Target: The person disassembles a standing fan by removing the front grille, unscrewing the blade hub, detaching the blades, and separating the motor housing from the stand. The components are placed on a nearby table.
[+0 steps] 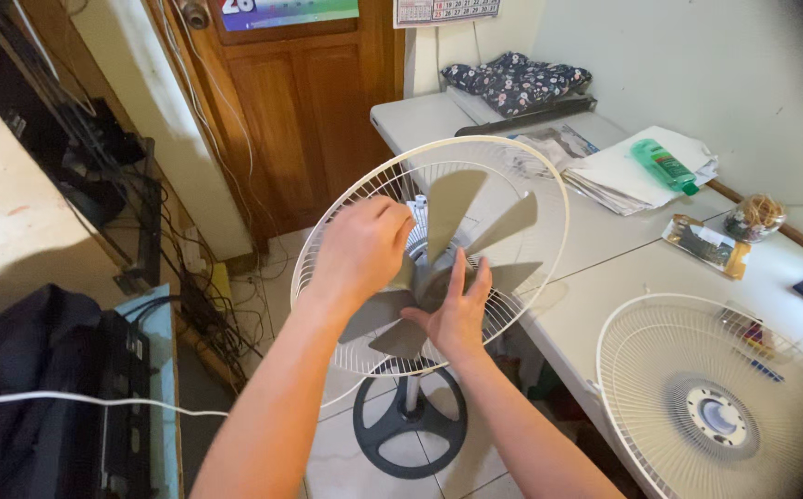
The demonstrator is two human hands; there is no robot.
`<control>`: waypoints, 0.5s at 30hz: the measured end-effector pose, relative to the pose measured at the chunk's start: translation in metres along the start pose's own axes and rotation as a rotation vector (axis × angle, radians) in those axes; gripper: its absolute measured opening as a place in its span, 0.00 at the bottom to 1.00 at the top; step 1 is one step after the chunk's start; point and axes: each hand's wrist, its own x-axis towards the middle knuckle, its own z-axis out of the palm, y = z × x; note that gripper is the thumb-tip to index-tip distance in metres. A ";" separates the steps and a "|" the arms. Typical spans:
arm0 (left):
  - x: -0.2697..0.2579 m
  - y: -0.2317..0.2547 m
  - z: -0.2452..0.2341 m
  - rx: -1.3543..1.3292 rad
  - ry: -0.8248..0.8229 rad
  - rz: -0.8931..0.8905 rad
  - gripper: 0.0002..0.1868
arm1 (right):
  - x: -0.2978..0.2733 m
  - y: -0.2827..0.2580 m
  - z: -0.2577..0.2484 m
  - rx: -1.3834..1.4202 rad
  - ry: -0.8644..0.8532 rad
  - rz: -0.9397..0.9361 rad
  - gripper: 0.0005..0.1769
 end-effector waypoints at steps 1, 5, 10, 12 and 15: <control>-0.004 -0.003 -0.007 0.019 0.093 0.027 0.07 | 0.004 0.005 0.002 0.006 -0.006 -0.019 0.74; 0.000 -0.054 -0.020 0.008 0.317 -0.011 0.32 | 0.017 0.028 0.004 -0.040 -0.038 -0.185 0.67; 0.007 -0.085 0.009 -0.584 -0.228 -0.430 0.38 | 0.015 0.029 0.006 -0.058 -0.022 -0.242 0.63; 0.007 -0.068 0.012 -0.585 -0.279 -0.652 0.33 | 0.015 0.033 0.010 -0.056 -0.001 -0.268 0.61; 0.005 -0.039 0.011 -0.121 -0.040 -0.446 0.29 | 0.020 0.047 0.006 -0.067 -0.012 -0.355 0.59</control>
